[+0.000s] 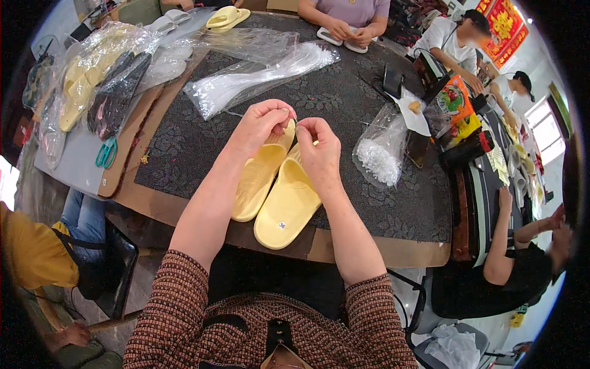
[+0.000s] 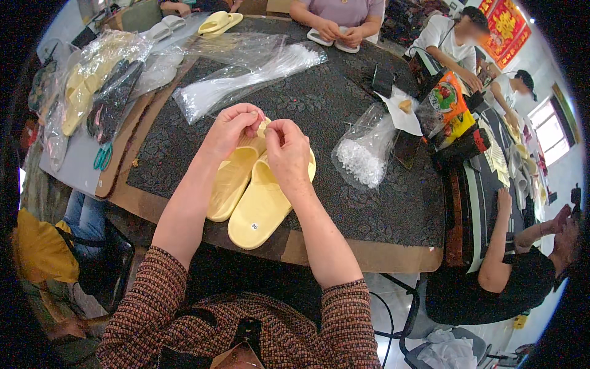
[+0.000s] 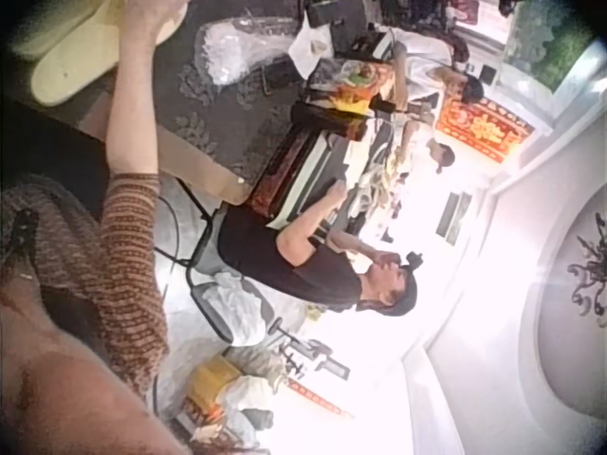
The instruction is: The person connects pairs of slippers together by taking slippers on the table and threading plastic tag fasteners through them by hand.
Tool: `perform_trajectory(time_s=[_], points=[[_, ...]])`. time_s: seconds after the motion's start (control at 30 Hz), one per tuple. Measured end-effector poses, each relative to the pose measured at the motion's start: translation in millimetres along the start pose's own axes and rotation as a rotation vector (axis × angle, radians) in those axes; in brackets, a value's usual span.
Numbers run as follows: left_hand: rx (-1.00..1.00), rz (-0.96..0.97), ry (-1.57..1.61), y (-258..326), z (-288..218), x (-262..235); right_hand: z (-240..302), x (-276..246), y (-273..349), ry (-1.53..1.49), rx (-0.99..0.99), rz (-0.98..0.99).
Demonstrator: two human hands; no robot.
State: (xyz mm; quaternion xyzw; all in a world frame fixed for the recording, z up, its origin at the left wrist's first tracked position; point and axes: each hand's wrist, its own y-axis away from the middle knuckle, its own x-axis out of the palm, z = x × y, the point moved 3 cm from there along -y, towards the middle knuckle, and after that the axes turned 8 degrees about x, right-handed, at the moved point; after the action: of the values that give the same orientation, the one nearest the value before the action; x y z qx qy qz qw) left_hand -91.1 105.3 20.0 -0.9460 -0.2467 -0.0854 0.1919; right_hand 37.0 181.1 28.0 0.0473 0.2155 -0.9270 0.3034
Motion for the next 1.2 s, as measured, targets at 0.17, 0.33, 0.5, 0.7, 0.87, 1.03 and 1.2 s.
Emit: perform_trajectory(time_s=[0.17,0.33,0.5,0.7,0.87,1.03,1.2], points=[[-0.028,0.005,0.016,0.6,-1.6,0.6,-1.2,0.5,-0.3,0.021,-0.009,-0.004],[-0.029,-0.011,-0.043,2.2,-3.3,3.1,-0.5,1.2,-0.1,-0.010,-0.020,0.003],[-0.030,-0.021,-0.013,2.2,-4.2,1.2,1.0,0.4,1.0,0.016,-0.030,-0.009],[-0.012,-0.011,-0.031,1.6,-1.8,0.0,1.6,0.6,2.5,0.012,-0.013,0.013],[0.009,0.006,-0.049,0.9,-2.2,-0.6,-2.3,1.2,1.9,0.059,-0.010,0.011],[-0.002,0.024,-0.086,0.7,-3.0,2.9,-3.3,0.4,0.8,0.066,-0.014,0.007],[-0.023,-0.025,-0.076,3.2,-4.4,4.9,4.6,-1.3,2.5,-0.028,0.047,0.021]])
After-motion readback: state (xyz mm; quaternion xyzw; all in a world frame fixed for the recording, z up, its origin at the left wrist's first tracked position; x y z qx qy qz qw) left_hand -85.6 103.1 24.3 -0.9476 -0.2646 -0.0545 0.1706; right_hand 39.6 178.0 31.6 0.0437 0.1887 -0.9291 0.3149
